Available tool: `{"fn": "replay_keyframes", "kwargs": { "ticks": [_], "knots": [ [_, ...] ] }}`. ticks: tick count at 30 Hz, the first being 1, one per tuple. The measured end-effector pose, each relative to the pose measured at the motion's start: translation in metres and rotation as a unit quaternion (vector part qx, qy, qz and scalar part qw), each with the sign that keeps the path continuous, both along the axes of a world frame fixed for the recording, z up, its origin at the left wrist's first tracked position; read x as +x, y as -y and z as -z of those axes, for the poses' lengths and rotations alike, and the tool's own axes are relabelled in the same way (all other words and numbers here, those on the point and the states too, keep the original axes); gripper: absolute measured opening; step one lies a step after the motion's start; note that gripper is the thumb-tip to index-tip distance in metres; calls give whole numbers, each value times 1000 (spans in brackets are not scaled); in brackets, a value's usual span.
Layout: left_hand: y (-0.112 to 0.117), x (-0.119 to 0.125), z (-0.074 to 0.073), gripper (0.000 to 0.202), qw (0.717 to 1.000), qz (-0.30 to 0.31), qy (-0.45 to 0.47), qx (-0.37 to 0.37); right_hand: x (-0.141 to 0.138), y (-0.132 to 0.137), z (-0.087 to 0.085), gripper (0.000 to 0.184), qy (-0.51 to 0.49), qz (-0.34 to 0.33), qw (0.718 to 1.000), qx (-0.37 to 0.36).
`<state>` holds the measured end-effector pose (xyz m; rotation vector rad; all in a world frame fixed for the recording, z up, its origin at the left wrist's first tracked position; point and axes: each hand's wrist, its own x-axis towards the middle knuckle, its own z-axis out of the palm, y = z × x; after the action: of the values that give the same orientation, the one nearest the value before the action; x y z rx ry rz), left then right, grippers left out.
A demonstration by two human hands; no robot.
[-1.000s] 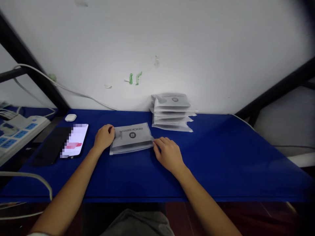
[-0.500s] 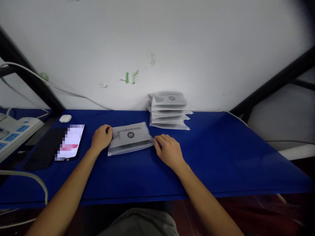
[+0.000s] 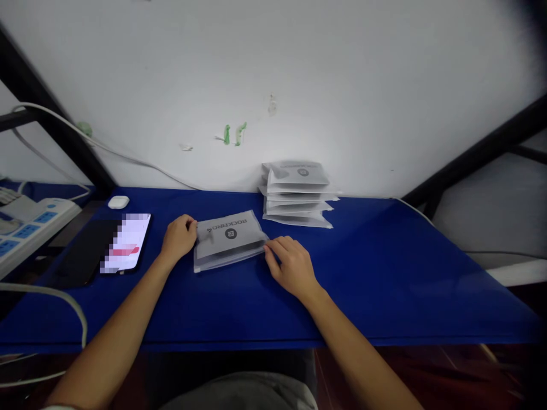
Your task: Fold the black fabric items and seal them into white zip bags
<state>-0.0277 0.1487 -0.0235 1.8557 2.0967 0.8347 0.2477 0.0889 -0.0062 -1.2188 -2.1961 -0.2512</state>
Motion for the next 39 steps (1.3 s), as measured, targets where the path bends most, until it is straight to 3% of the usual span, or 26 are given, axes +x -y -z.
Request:
{"fn": "replay_keyframes", "kwargs": {
  "ticks": [4,13,20,28,30,32,35,39],
  "knots": [
    [2,-2,-2,17,1000,-9,18,16,-7,5,1,23,3,-28,999,-20],
    [11,0,-19,20,997,-6,22,74,-12,0,9,17,-22,0,996,-85],
    [9,-7,-24,23,996,38,33,-70,-16,2,11,17,-10,-16,993,-113],
    [-2,3,-34,19,991,95,45,-83,-16,3,10,18,-19,-23,994,-105],
    [5,7,-40,18,995,92,32,-32,-16,4,9,18,-39,-21,995,-90],
    [17,12,-51,19,994,89,-3,70,-15,4,7,18,-67,-15,996,-65],
    [42,22,-71,22,964,109,-73,232,-15,5,3,19,-115,-15,993,-30],
    [73,32,-98,19,930,115,-121,326,-13,8,-3,18,-162,-22,987,-1]
  ]
}}
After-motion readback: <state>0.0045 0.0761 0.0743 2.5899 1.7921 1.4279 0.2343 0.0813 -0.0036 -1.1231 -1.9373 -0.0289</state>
